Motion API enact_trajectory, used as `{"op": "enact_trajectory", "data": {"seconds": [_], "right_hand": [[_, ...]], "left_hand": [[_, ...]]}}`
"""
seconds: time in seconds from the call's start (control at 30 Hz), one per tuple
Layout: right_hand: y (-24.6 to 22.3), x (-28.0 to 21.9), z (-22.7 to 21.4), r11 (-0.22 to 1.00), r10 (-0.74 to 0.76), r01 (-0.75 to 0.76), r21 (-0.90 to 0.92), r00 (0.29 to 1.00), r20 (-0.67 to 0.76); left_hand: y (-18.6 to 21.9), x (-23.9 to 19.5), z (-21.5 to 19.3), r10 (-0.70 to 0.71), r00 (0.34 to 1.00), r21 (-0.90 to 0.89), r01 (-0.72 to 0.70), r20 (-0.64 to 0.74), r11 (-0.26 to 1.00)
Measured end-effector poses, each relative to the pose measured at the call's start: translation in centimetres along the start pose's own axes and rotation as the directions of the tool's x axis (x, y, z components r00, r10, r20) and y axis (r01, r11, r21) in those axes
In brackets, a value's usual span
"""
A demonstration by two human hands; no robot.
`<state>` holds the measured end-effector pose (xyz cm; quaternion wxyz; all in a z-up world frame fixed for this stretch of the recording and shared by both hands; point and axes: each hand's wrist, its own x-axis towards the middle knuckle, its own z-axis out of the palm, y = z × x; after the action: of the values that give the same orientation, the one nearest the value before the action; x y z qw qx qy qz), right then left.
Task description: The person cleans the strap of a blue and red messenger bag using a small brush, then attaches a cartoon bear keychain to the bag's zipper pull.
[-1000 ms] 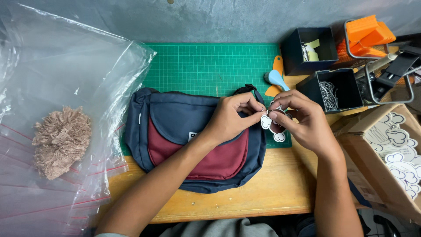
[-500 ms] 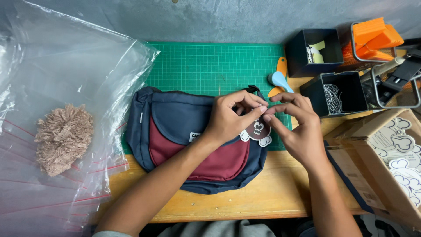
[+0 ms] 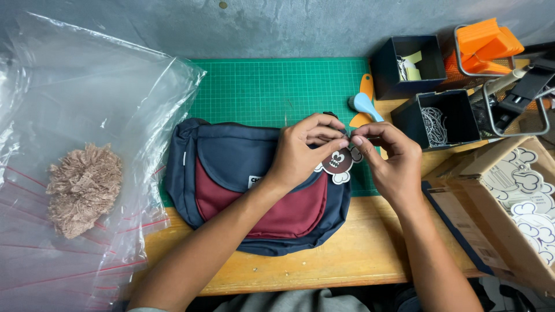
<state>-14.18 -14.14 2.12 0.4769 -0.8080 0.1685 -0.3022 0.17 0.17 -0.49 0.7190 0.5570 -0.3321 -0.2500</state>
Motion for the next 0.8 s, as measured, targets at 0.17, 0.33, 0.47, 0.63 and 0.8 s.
{"op": "enact_trajectory", "data": {"seconds": [0.17, 0.33, 0.47, 0.63, 0.8], "right_hand": [[-0.8, 0.2, 0.1, 0.999, -0.032, 0.032, 0.006, 0.999, -0.003], [-1.4, 0.3, 0.4, 0.998, -0.058, 0.058, -0.009, 0.998, -0.003], [-2.1, 0.6, 0.3, 0.995, -0.084, 0.085, -0.043, 0.996, 0.033], [-3.6, 0.9, 0.3, 0.974, -0.179, 0.189, -0.125, 0.980, 0.087], [-2.5, 0.6, 0.3, 0.930, -0.295, 0.303, -0.211, 0.953, 0.069]], "left_hand": [[-0.2, -0.3, 0.1, -0.002, 1.000, -0.002, 0.002, 0.002, 1.000], [0.1, -0.3, 0.2, 0.025, 1.000, 0.063, -0.025, 0.001, 0.998], [0.2, -0.2, 0.1, 0.071, 0.997, 0.108, -0.070, -0.007, 0.992], [0.1, -0.2, 0.0, 0.075, 0.997, 0.114, -0.077, 0.015, 0.991], [-0.4, -0.1, 0.2, 0.108, 0.992, 0.147, -0.116, 0.062, 0.982]]}}
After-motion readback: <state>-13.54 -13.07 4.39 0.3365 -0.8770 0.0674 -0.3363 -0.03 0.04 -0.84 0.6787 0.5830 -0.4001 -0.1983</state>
